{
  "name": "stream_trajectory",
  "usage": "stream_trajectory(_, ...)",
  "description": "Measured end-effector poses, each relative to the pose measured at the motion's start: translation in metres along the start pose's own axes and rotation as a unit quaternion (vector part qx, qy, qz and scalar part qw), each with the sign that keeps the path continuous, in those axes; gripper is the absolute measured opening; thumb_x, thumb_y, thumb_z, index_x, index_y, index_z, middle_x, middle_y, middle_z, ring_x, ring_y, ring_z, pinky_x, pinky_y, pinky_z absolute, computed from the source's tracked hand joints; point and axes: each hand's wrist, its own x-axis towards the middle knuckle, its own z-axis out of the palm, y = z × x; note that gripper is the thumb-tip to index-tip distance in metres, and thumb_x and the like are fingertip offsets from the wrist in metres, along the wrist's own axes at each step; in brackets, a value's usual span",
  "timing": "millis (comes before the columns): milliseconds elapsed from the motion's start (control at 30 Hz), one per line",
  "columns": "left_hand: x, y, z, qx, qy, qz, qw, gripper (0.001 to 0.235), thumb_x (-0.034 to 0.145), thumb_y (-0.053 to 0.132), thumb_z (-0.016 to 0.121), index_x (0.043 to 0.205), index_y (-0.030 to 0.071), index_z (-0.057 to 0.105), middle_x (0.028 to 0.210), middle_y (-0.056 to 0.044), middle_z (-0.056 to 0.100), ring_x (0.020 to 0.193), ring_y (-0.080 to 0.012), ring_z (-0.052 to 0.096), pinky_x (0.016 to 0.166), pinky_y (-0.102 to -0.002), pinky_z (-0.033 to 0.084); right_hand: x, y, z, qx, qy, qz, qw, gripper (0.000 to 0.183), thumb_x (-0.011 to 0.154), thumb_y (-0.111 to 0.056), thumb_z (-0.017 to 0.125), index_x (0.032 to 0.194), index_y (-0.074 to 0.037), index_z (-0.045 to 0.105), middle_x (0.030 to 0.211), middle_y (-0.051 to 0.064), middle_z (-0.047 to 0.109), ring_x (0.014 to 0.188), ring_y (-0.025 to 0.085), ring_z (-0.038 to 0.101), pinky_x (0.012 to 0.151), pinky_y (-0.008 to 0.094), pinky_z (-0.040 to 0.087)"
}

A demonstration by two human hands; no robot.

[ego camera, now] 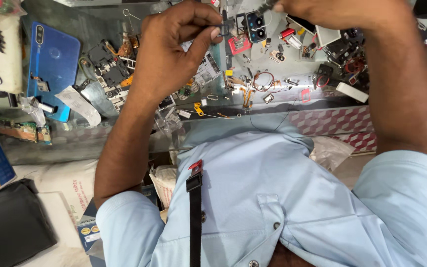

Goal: The person sorts and organizes various small electronic components on a glass counter. They pick up items such as circuit boards, wires, and connectors, inspect them, and place them into piles or a plastic container. The person repeatedly handles different parts, moving them around the workspace.

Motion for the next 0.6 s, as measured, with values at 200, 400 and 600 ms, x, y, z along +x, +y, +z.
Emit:
stream_trajectory(200,-0.002,-0.002,-0.001,-0.056,-0.011,0.01,0.998,0.014,0.108,-0.009,0.065,0.122,-0.007,0.064,0.117,-0.012,0.074,0.113,-0.0168,0.077,0.098,-0.031,0.063,-0.046,0.012,-0.013,0.015,0.092,-0.089,0.992,0.021,0.111,-0.012,0.069,0.099,0.005,0.067,0.08,0.003,0.06,0.069,0.012,0.054,0.06,0.03,0.045)
stream_trajectory(400,-0.005,0.007,-0.002,-0.091,0.009,-0.007,0.996,0.016,0.106,-0.008,0.066,0.122,-0.008,0.065,0.117,-0.013,0.072,0.108,-0.0163,0.076,0.091,-0.03,0.067,-0.079,0.018,-0.016,0.085,0.199,0.085,0.973,0.036,0.116,-0.017,0.077,0.088,0.002,0.064,0.069,0.002,0.054,0.059,0.013,0.049,0.054,0.032,0.036)
stream_trajectory(600,-0.004,0.026,-0.001,-0.052,0.026,-0.049,0.997,0.011,0.104,-0.004,0.07,0.114,-0.008,0.066,0.107,-0.011,0.073,0.094,-0.0151,0.076,0.078,-0.026,0.066,-0.131,0.032,-0.06,0.096,0.348,0.095,0.928,0.035,0.116,-0.016,0.077,0.089,0.002,0.064,0.07,0.001,0.055,0.06,0.012,0.049,0.054,0.032,0.036)
